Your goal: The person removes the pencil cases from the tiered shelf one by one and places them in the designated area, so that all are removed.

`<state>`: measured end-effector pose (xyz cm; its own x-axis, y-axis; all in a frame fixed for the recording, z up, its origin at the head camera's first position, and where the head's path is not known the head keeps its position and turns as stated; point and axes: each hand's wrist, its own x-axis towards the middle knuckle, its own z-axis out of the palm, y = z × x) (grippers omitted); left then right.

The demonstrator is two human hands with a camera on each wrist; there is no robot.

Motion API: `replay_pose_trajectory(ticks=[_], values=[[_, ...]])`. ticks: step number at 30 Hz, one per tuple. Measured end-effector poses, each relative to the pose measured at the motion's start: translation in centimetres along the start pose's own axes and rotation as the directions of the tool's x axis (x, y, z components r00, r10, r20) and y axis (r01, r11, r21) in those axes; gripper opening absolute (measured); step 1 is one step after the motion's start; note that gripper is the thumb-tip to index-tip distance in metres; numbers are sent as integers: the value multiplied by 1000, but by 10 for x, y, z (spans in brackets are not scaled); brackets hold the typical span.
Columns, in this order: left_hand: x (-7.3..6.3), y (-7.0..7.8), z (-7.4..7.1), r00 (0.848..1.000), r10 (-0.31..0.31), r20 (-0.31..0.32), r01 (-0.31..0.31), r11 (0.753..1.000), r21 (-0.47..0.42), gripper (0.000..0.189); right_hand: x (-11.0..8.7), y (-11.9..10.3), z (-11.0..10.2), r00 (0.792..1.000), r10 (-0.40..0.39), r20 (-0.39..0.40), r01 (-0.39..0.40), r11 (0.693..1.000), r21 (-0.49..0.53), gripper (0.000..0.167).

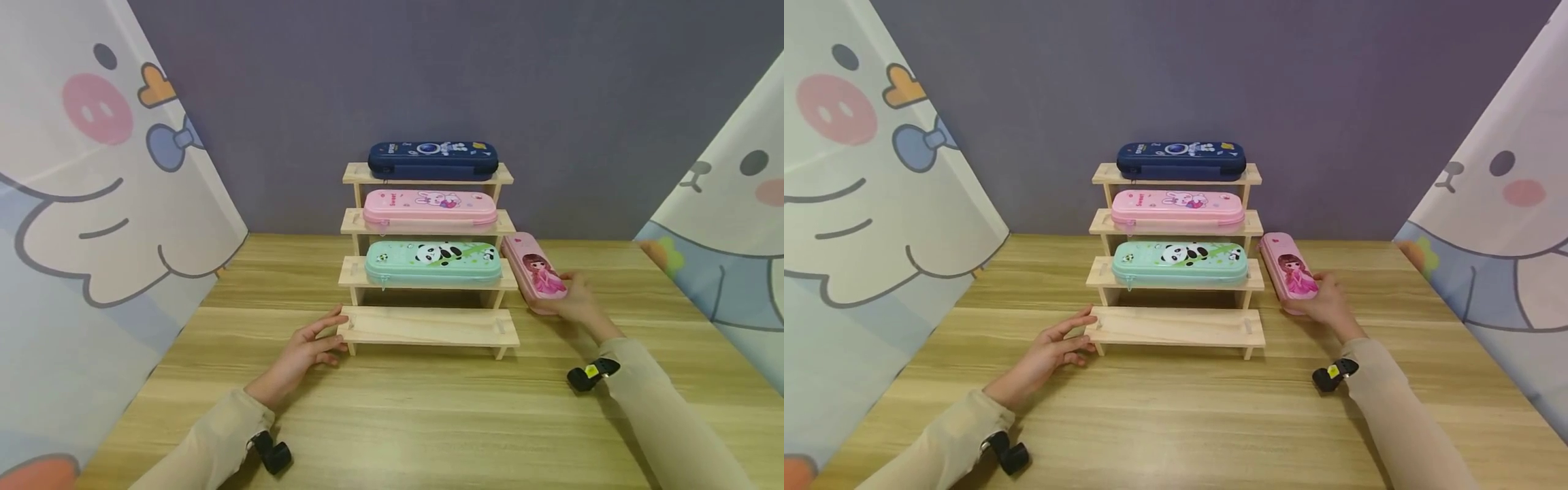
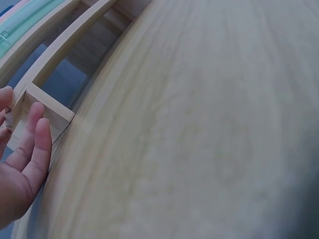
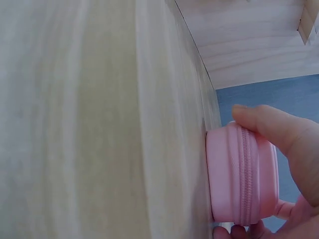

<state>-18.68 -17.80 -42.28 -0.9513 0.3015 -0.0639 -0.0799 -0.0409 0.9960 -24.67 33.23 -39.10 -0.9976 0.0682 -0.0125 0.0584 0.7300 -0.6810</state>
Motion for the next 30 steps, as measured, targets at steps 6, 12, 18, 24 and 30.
replay_pose_trajectory(ticks=[6, 12, 18, 24, 30], values=[[-1, 1, -2, 1000, -17, 11, 17, 1000, 18, 52, 2, 2, 1, 999, -5, 35, 4, 999, 38, 102], [-1, 2, -2, 999, -32, 18, 31, 999, 23, 53, 0, 8, -9, 991, -49, 125, 45, 998, 34, 96], [-4, 2, -2, 999, -34, 25, 33, 999, 24, 54, -7, 0, -25, 984, -69, 162, 61, 997, 55, 94], [-2, 3, 0, 999, -37, 18, 37, 999, 19, 53, -11, -20, -35, 976, -137, 169, 116, 985, 129, 87], [-1, 4, -1, 999, -30, 33, 30, 1000, 7, 53, -17, -48, -38, 969, -204, 138, 179, 969, 173, 85]])
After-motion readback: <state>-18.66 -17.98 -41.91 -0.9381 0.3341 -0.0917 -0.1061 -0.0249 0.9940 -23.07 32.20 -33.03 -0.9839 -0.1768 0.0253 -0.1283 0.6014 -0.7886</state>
